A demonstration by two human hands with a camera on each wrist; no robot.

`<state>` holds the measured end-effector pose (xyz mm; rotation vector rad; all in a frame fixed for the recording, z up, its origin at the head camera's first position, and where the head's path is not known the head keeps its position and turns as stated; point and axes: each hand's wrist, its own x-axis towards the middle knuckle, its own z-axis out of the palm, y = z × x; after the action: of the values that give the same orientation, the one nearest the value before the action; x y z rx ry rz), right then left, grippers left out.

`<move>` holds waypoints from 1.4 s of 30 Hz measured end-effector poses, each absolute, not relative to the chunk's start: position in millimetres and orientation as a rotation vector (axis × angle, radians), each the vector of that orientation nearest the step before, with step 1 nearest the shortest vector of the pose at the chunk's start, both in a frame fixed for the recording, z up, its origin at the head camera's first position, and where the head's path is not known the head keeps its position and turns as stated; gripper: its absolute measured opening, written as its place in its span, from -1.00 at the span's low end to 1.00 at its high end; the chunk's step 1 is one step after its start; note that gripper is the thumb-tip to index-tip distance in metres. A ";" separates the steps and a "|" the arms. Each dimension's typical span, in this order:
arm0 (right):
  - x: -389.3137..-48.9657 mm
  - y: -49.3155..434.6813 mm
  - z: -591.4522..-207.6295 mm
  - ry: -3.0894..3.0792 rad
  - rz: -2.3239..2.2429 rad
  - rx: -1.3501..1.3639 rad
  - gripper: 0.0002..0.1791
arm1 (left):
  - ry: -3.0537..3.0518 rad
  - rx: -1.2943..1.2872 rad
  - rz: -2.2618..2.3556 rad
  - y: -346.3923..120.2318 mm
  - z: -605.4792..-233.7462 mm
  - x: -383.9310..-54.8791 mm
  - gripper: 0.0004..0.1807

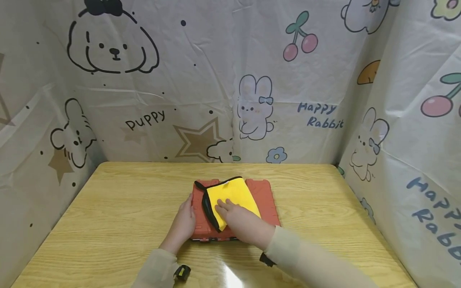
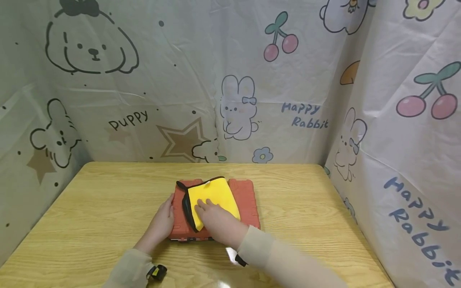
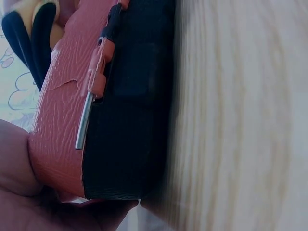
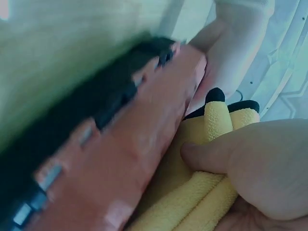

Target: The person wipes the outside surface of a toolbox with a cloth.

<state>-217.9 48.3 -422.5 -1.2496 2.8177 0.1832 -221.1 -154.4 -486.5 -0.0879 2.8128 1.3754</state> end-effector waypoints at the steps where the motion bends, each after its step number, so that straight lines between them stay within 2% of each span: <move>1: -214.0 50.2 -422.9 2.815 0.187 -1.265 -0.37 | 2.819 -0.088 1.372 -154.2 -486.2 -220.7 -0.43; 11: -178.6 64.7 -424.9 2.806 0.258 -1.344 -0.37 | 2.838 -0.090 1.363 -155.1 -484.4 -218.6 -0.43; 23: -153.2 86.7 -427.4 2.799 0.179 -1.381 -0.32 | 2.824 -0.102 1.359 -155.9 -486.7 -220.5 -0.43; 33: -151.6 91.6 -426.9 2.805 0.060 -1.352 -0.36 | 2.847 -0.083 1.309 -157.3 -486.8 -222.1 -0.43; 42: -167.4 86.0 -428.5 2.867 -0.069 -1.291 -0.33 | 2.878 -0.039 1.316 -158.6 -489.2 -222.4 -0.44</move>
<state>-167.4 86.0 -428.5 -1.2914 2.8670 -0.0691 -222.4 -158.6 -489.2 -0.0392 2.8780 1.3160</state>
